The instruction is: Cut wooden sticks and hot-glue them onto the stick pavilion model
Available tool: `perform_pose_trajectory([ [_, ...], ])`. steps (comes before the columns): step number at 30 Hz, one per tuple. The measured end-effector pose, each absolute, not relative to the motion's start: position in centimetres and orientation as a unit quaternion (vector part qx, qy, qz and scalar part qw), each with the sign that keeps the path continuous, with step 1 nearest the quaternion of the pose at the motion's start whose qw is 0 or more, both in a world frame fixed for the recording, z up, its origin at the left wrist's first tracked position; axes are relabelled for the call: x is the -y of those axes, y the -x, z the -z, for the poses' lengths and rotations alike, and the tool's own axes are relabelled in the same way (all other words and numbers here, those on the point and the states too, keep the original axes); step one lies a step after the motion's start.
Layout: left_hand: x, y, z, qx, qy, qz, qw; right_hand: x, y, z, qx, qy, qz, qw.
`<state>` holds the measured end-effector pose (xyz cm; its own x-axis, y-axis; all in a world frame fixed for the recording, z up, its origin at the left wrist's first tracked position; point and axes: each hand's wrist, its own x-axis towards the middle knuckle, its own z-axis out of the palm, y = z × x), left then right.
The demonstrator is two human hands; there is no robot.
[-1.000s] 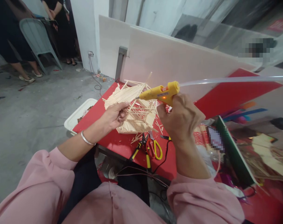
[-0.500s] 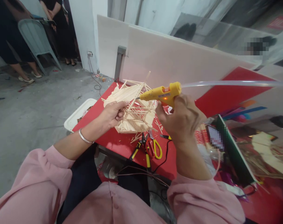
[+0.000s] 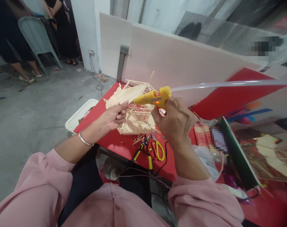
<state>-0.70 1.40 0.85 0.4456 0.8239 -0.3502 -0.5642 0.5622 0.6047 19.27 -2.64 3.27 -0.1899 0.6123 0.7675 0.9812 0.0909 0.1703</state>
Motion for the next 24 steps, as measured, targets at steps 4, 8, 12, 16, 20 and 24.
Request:
perform_pose_trajectory([
  [4, -1.26, 0.56, -1.02, -0.326, -0.2, -0.426, 0.82, 2.65, -18.98, -3.37, 0.688, 0.584, 0.344, 0.259],
  [8, -1.2, 0.5, -1.13, -0.329, -0.2, -0.43, 0.817, 2.95, -18.99, -3.65, 0.692, 0.595, 0.321, 0.253],
  [12, -1.22, 0.51, -1.16, -0.335, -0.2, -0.428, 0.815, 3.02, -19.1, -3.6, 0.693, 0.6, 0.306, 0.258],
  [16, -1.23, 0.59, -1.13, -0.334, -0.207, -0.424, 0.816, 2.76, -19.02, -3.47, 0.688, 0.605, 0.299, 0.267],
  [20, -1.22, 0.61, -1.09, -0.335, -0.214, -0.429, 0.811, 2.65, -19.01, -3.43, 0.686, 0.606, 0.3, 0.269],
  [24, -1.26, 0.56, -1.06, -0.339, -0.21, -0.435, 0.808, 2.81, -19.25, -3.27, 0.686, 0.594, 0.323, 0.268],
])
